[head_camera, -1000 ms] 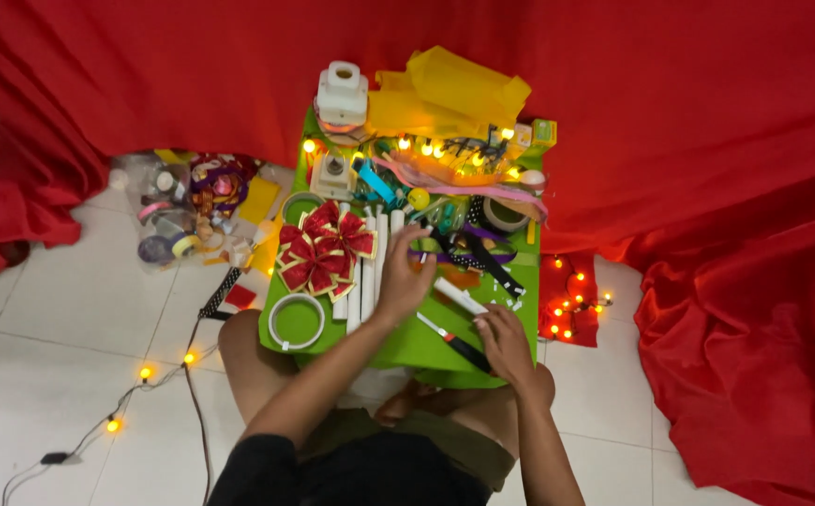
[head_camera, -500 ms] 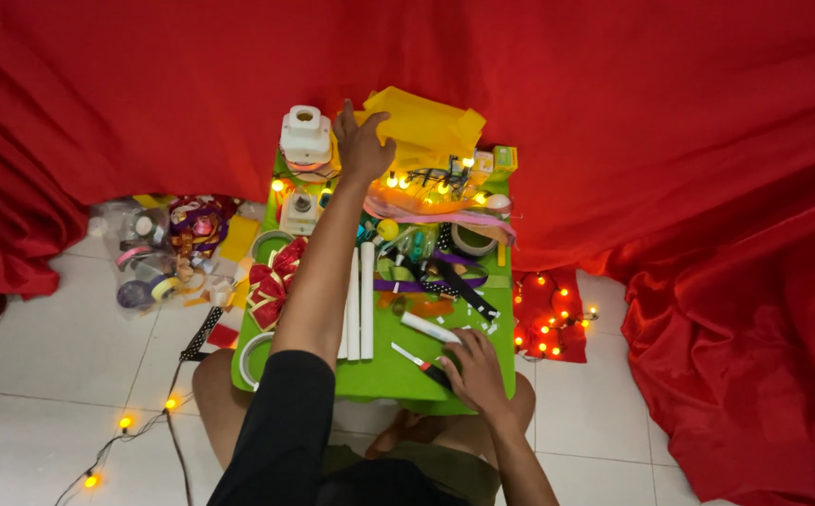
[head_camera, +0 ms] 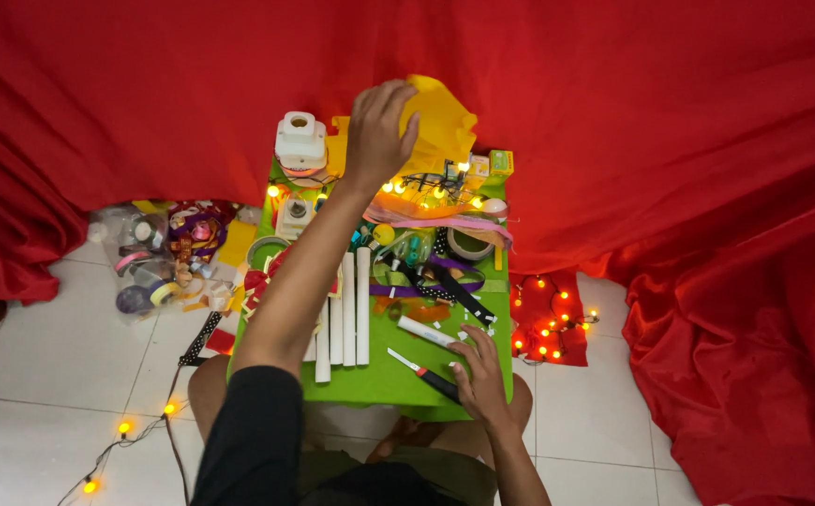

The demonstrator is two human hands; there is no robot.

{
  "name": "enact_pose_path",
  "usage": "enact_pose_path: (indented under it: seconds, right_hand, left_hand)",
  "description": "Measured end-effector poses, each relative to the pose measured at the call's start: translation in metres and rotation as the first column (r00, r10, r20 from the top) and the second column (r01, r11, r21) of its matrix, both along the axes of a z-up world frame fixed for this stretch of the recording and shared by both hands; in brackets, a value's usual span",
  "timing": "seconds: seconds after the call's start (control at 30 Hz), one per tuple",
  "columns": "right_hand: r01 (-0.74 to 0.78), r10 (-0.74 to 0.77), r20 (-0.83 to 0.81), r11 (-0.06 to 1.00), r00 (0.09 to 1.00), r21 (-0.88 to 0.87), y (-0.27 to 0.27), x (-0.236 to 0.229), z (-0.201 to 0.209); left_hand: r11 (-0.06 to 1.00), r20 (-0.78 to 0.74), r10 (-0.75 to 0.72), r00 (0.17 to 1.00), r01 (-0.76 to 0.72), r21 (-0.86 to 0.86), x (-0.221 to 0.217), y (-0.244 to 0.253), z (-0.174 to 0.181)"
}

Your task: Folding and rolling yellow paper on a craft table to create a decorative item.

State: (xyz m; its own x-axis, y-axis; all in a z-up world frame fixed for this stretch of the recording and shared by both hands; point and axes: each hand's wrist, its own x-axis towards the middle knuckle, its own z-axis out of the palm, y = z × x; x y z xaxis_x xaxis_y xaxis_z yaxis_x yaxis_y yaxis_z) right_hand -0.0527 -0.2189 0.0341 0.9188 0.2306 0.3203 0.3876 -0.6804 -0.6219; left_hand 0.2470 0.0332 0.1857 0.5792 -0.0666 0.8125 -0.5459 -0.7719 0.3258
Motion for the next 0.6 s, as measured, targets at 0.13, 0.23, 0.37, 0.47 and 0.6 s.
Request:
enact_pose_path:
  seconds: [0.13,0.23,0.37,0.47,0.6]
  right_hand:
    - [0.011,-0.015,0.019,0.978,1.000,0.211,0.012,-0.001,0.015]
    - [0.020,-0.047,0.067,0.932,0.997,0.361,0.023,-0.003,0.035]
    - [-0.152,0.137,0.083,0.628,0.987,0.763,0.043,0.000,0.063]
    - [-0.251,0.256,0.117,0.590,0.960,0.767,0.056,-0.001,0.072]
    - [-0.296,0.478,-0.037,0.600,0.878,0.743,0.069,-0.013,0.060]
  left_hand:
    - [0.983,0.122,-0.176,0.977,0.168,0.068,-0.066,0.004,0.061]
    - [0.954,-0.013,-0.301,0.954,0.300,-0.009,-0.135,0.009,0.083]
    - [0.845,-0.187,-0.513,0.838,0.455,-0.279,-0.195,0.031,0.086]
    - [0.752,-0.318,-0.632,0.707,0.459,-0.473,-0.221,0.047,0.061]
    - [0.537,-0.358,-0.809,0.465,0.338,-0.773,-0.241,0.064,0.027]
